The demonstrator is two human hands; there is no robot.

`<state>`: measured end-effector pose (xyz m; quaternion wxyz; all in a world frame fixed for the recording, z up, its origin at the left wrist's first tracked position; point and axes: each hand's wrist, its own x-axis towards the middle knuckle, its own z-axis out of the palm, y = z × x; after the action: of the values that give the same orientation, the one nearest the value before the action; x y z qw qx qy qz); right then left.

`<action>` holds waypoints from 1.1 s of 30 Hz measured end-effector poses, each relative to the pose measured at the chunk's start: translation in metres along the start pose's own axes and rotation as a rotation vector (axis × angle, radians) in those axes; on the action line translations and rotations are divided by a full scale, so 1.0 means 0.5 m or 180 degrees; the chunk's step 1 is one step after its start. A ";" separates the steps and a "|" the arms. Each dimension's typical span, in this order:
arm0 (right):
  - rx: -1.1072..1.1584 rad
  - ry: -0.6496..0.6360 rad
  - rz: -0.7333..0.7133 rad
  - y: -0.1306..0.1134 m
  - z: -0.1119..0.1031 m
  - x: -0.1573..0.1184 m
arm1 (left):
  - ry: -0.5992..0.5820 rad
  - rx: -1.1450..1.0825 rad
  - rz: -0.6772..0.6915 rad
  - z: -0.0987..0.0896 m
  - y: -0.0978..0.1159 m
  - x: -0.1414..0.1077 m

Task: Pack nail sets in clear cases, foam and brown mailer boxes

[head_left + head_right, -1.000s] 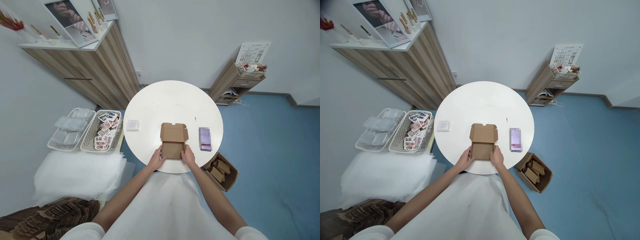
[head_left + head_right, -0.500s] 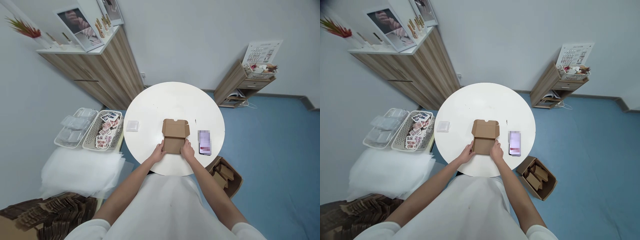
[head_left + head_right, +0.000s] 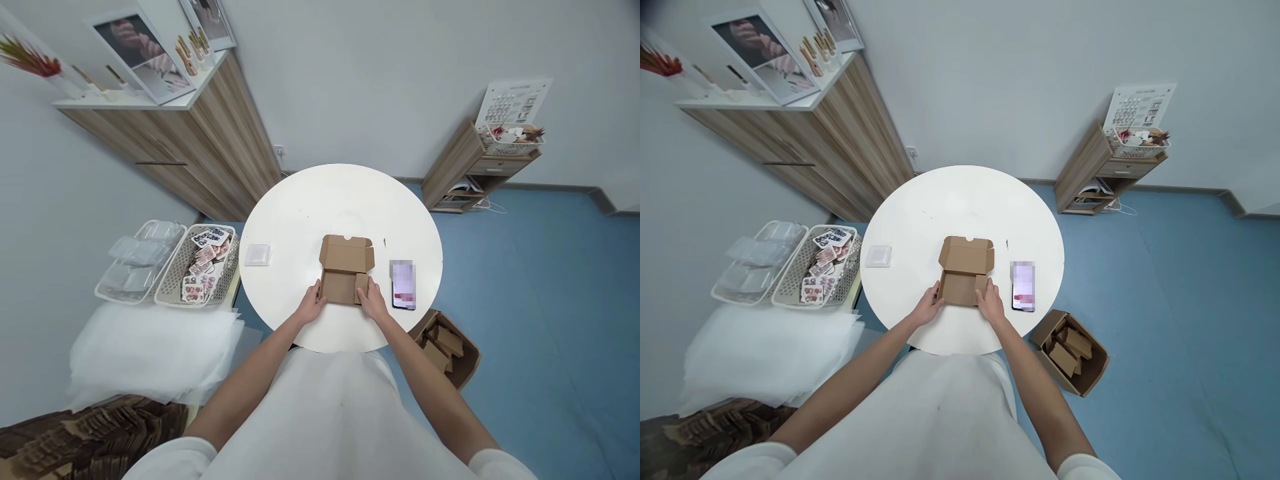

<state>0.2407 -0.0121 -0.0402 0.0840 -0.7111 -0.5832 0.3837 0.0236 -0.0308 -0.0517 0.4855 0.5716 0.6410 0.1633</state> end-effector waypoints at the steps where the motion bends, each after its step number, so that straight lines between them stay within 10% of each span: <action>1: 0.0042 0.0001 -0.0022 0.003 0.000 0.000 | 0.0022 0.0021 0.0002 -0.001 0.000 0.000; 16: 0.0539 0.0769 -0.0212 0.030 -0.001 -0.013 | 0.0278 -0.0143 -0.0147 -0.025 -0.032 -0.041; 24: 0.0760 0.1727 -0.0968 -0.057 -0.008 -0.061 | 0.0976 0.0230 -0.0018 -0.130 -0.096 -0.053; 28: 0.0758 0.1000 -0.1456 -0.180 0.045 -0.049 | 0.1831 0.0392 -0.0083 -0.225 -0.135 -0.034; 33: 0.0982 -0.0314 -0.1119 -0.339 0.169 0.022 | 0.2013 0.0095 -0.0307 -0.332 -0.176 0.012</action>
<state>0.0570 0.0220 -0.0073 0.2286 -0.5577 -0.6359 0.4820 -0.1605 0.0062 -0.0427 0.2609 0.4685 0.7888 0.3004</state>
